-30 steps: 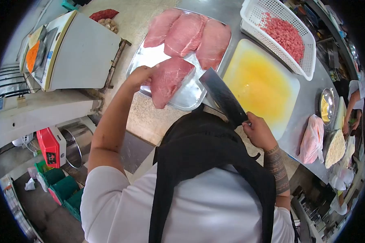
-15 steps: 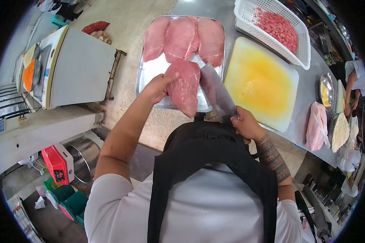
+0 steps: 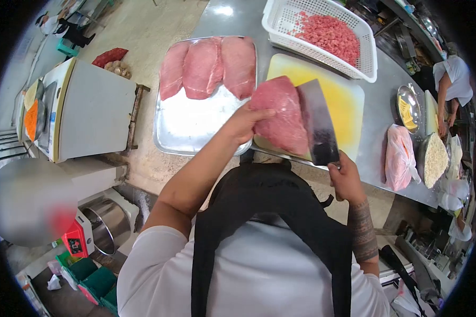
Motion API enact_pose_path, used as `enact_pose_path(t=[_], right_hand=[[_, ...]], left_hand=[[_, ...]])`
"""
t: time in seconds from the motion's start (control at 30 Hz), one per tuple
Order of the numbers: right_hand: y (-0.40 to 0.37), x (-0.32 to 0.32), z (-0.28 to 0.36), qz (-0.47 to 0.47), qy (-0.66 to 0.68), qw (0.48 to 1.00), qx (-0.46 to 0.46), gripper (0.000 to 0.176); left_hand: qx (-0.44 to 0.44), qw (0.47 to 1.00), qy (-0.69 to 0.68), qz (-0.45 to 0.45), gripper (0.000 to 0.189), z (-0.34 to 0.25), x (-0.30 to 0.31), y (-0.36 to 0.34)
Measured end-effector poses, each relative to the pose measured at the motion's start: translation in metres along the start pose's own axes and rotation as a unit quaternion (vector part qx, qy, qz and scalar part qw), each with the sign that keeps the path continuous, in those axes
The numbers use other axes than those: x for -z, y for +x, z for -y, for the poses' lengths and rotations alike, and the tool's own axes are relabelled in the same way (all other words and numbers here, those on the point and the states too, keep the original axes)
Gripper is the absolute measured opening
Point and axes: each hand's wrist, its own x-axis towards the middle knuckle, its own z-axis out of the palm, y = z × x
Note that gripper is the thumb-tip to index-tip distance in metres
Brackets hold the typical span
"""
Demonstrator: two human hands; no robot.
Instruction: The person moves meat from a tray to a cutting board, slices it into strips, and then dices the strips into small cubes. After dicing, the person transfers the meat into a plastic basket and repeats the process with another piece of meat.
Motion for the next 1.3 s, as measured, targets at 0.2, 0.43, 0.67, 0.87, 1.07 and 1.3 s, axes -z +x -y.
enact_pose_path(t=[0.2,0.43,0.67,0.87,1.07,1.3], right_hand=[[-0.022,0.065,-0.016,-0.088,-0.109,0.990,-0.009,0.027],[0.015,0.071,-0.077,-0.186,-0.284,0.940,0.024,0.044],[0.047,0.081,-0.085,-0.218,-0.383,0.896,0.047,0.069],[0.079,0.080,-0.130,-0.155,-0.365,0.911,0.110,0.067],[0.090,0.067,-0.096,-0.243,-0.398,0.880,0.094,0.044],[0.106,0.014,-0.052,-0.295,-0.381,0.873,0.070,0.050]], left_hand=[[-0.022,0.996,0.085,0.003,0.064,0.037,-0.061,0.054],[-0.350,0.637,0.586,-0.359,0.058,0.012,0.024,0.029],[-0.234,0.460,0.655,-0.552,0.045,0.017,0.116,-0.090],[-0.227,0.452,0.615,-0.605,0.043,0.015,0.142,-0.146],[-0.186,0.470,0.593,-0.627,0.043,-0.037,0.189,-0.160],[-0.114,0.610,0.626,-0.473,0.038,-0.092,0.262,-0.139]])
